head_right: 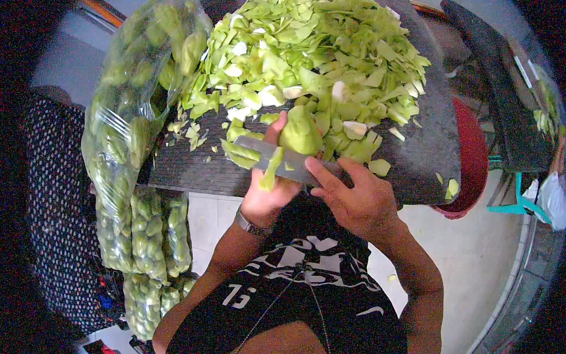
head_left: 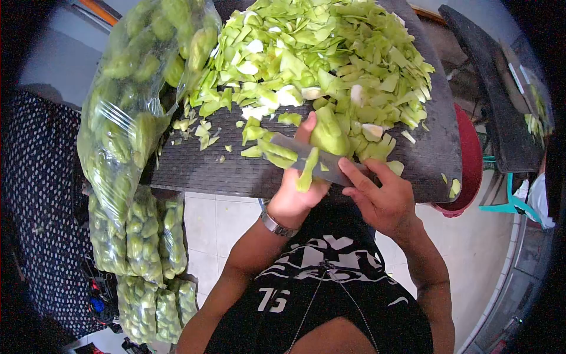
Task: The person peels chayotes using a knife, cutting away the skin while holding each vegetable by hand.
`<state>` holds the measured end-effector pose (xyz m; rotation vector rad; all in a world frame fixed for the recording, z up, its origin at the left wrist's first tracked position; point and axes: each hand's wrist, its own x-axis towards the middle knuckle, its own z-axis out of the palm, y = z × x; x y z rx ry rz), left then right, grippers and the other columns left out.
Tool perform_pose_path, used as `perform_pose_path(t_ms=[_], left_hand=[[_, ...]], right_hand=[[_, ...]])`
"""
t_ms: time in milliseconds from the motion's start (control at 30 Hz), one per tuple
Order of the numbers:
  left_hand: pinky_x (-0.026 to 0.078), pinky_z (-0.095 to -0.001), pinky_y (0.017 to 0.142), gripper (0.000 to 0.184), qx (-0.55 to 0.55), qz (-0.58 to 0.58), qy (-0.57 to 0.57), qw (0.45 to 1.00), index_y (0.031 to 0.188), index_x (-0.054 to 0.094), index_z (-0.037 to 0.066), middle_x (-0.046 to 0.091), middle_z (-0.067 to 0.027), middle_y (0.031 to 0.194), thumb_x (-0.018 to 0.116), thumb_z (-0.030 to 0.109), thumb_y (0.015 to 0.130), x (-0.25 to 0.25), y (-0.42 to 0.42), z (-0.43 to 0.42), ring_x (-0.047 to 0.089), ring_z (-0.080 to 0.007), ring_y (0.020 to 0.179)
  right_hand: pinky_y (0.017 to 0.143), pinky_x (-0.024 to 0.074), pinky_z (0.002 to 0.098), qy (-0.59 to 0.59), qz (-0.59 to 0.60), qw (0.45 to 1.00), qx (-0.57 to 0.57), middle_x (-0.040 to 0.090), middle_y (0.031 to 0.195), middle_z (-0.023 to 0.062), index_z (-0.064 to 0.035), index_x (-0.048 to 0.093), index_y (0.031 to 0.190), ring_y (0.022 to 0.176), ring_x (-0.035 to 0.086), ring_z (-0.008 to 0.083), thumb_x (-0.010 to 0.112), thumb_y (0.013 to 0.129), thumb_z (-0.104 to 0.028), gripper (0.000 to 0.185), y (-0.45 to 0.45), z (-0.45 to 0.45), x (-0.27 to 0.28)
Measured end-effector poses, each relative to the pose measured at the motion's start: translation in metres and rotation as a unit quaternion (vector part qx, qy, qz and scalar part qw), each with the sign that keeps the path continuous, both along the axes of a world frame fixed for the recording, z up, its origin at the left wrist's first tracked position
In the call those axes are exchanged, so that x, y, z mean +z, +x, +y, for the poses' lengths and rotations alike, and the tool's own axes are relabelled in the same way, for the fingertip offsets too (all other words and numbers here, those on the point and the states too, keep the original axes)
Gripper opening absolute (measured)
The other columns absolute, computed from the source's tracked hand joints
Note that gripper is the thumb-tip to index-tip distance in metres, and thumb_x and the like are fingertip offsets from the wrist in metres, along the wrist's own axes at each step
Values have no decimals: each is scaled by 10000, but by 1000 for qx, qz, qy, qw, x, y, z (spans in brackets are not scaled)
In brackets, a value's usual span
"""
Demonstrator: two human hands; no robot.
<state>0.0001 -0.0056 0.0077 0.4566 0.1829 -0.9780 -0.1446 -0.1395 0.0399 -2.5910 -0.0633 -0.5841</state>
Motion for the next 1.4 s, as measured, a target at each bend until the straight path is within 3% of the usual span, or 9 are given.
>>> perform_pose_path(t_ms=[300,467,500,633,800,933,1067,1233,1400], left_hand=[[497,-414,1025,589,60,-223,-3,973,1509,425,165,564,-98,1403,600,409,1002,-5,-16,4,573,-239,1255],[545,-317,595,447,-68,-85,25,994,1310,564,109,688,-101,1084,548,449,1021,15,6,13,681,-233,822],[422,-272,429,412,-12,-70,117,991,1193,604,114,686,-80,917,529,482,1022,38,-5,2,617,-202,621],[466,-276,477,427,-32,-73,107,991,1224,612,123,707,-96,986,515,490,1028,37,1,1,659,-203,717],[551,-337,597,479,-26,-75,67,995,1270,624,127,726,-107,1080,513,522,1023,22,4,-6,708,-227,848],[553,-391,938,528,-14,-87,15,996,1295,637,108,725,-108,1130,528,540,1011,20,0,-10,705,-241,1006],[541,-388,955,528,36,-91,61,993,1297,638,106,724,-113,1131,538,535,1006,6,-4,-10,697,-228,1035],[584,-304,674,505,-64,-145,-33,987,1263,644,102,730,-78,1091,532,526,1012,-5,7,6,718,-170,851],[511,-268,481,460,-18,-181,83,980,1287,618,134,719,-24,1007,549,501,1019,10,-6,5,694,-134,746]], right_hand=[[647,596,408,-52,-13,999,3,663,1060,164,-273,657,1368,805,709,333,780,850,-351,538,3,-4,2],[721,598,401,72,-24,995,-66,730,1043,173,-150,684,1332,854,733,307,722,936,-218,403,9,-38,-19],[746,594,385,141,35,983,-111,737,1046,184,-124,692,1313,865,738,293,700,953,-195,367,8,-44,-11],[816,572,330,273,108,943,-156,749,1068,209,-59,716,1252,894,747,241,645,999,-145,276,4,-49,15],[689,584,365,37,53,998,-17,688,1002,133,-165,683,1329,785,714,270,755,903,-220,435,-5,-18,24],[611,576,397,-22,-2,1000,11,632,978,121,-227,653,1361,753,690,300,786,850,-304,534,-2,-6,16],[595,572,397,-49,9,999,18,648,993,130,-231,656,1358,759,696,306,788,845,-328,539,1,-7,20],[705,577,404,-47,19,998,30,658,1077,148,-151,693,1308,843,699,319,837,755,-159,571,2,-12,24],[720,577,392,-28,-4,999,30,663,1107,154,-143,693,1304,873,700,330,835,755,-161,567,6,-24,15]])
